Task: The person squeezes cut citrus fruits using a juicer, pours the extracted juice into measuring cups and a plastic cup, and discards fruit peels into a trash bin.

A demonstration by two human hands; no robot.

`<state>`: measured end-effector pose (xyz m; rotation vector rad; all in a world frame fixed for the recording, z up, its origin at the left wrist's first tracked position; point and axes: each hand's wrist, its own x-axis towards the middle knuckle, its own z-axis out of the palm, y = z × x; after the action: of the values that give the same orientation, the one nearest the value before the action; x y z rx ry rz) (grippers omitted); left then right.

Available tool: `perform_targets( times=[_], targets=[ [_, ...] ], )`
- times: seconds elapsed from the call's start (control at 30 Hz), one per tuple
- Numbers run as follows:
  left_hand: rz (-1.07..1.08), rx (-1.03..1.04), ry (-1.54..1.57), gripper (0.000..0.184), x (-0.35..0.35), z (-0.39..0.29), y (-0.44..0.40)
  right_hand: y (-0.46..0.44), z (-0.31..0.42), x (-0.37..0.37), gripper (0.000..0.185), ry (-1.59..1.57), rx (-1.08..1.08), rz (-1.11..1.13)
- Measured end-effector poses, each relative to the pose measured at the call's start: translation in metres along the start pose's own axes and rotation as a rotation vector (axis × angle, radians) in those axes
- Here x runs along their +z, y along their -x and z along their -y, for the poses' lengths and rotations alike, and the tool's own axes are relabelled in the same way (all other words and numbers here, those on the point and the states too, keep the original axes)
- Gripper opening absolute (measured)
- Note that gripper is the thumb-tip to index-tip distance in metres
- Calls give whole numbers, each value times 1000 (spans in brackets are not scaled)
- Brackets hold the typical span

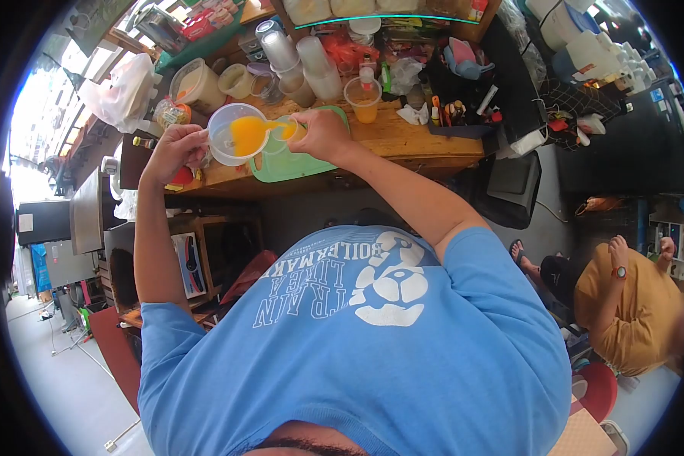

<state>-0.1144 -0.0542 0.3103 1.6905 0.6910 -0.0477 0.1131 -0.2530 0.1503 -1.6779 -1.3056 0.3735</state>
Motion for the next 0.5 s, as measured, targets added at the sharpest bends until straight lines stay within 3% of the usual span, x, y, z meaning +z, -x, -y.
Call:
perform_targets(
  times=[0.5],
  targets=[
    [-3, -10, -71, 29, -7, -4, 2, -7, 4, 11, 57, -28, -2, -12]
  ],
)
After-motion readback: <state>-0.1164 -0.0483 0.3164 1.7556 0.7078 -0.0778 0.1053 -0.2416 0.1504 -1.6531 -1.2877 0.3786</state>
